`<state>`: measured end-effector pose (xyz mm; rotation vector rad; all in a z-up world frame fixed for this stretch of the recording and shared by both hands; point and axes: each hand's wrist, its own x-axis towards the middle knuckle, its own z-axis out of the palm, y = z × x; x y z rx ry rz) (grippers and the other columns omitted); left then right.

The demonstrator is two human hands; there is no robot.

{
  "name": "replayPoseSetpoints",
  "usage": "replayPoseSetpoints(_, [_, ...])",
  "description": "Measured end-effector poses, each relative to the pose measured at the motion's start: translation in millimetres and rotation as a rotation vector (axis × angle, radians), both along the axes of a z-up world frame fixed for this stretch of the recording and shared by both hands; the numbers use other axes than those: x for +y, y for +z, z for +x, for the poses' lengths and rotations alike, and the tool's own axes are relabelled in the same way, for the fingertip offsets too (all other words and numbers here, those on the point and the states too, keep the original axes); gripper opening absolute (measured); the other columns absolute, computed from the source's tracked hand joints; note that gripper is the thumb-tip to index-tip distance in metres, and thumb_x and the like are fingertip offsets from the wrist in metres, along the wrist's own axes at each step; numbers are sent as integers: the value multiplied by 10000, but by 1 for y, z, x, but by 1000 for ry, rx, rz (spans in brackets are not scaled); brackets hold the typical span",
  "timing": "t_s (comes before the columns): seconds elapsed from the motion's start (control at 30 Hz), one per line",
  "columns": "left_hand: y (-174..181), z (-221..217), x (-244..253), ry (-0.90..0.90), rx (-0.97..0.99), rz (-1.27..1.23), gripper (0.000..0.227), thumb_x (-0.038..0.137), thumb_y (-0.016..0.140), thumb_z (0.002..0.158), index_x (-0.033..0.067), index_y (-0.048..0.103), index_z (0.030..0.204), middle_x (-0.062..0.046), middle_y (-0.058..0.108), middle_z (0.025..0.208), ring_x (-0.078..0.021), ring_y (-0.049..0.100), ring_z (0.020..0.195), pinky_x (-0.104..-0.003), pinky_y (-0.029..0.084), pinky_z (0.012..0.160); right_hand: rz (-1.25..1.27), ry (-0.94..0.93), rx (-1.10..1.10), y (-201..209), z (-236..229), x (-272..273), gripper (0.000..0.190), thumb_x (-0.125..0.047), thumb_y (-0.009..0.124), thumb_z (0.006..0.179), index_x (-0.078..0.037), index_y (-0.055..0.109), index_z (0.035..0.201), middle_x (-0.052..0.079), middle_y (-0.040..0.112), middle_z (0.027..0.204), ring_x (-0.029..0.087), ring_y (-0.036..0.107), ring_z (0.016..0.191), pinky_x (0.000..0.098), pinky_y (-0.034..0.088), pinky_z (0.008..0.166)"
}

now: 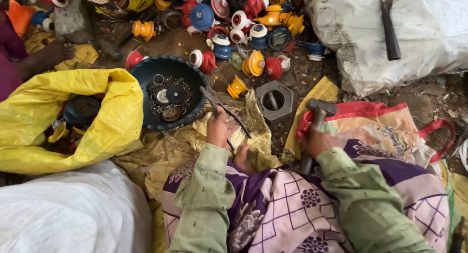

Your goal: The person sits on the ground and uses a hammer and metal block to strike and separate parts of small yellow plastic toys. They repeatedly pick up toys, position them on the block, and hit them to break them apart, then place the pieces aside.

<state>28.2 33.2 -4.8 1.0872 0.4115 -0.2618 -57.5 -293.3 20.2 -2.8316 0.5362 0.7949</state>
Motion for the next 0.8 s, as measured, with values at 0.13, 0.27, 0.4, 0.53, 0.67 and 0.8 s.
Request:
replayPoseSetpoints(0.13, [6,-3,-6,-75,69,-213,581,483,504,992,0,452,1311,-235,686,1278,-377,713,1003,-470,611,835,163,56,-413,30,34,9,681,-420,641,947,-148,428,1534,247,687,1182,456,696,1036,524,561,905])
replayPoseSetpoints(0.27, [1,-2,-15,-119,81,-207,557,486,533,1013,8,512,1298,-193,695,1299,-318,706,1001,-434,613,840,128,278,-645,17,88,28,776,-351,768,855,-121,428,1515,251,567,1330,462,541,1234,534,476,1031])
replayPoseSetpoints(0.4, [-3,-4,-17,-120,99,-79,409,434,572,984,81,573,1190,-132,736,1159,-249,686,878,-394,602,759,18,318,-662,1,158,53,877,-318,818,815,-140,405,1567,255,429,1473,508,423,1285,568,446,1038])
replayPoseSetpoints(0.53, [10,-7,-23,-140,28,203,379,426,635,1003,49,663,991,-58,585,781,-188,600,655,-379,521,568,60,453,-763,-14,219,88,875,-259,790,805,-189,421,1595,195,408,1556,497,406,1357,584,411,1087])
replayPoseSetpoints(0.67, [27,-9,-26,-242,5,384,423,471,577,997,64,623,892,-49,539,609,-208,559,525,-404,444,487,-77,632,-797,-45,269,108,892,-235,777,766,-229,443,1593,214,360,1599,520,339,1405,635,325,1099])
replayPoseSetpoints(0.8, [36,-6,-23,-269,-4,530,439,463,577,984,36,629,898,-89,605,629,-271,625,562,-444,489,528,-376,747,-881,-64,290,104,629,-220,743,929,-261,467,1493,143,421,1610,451,339,1519,661,253,1192])
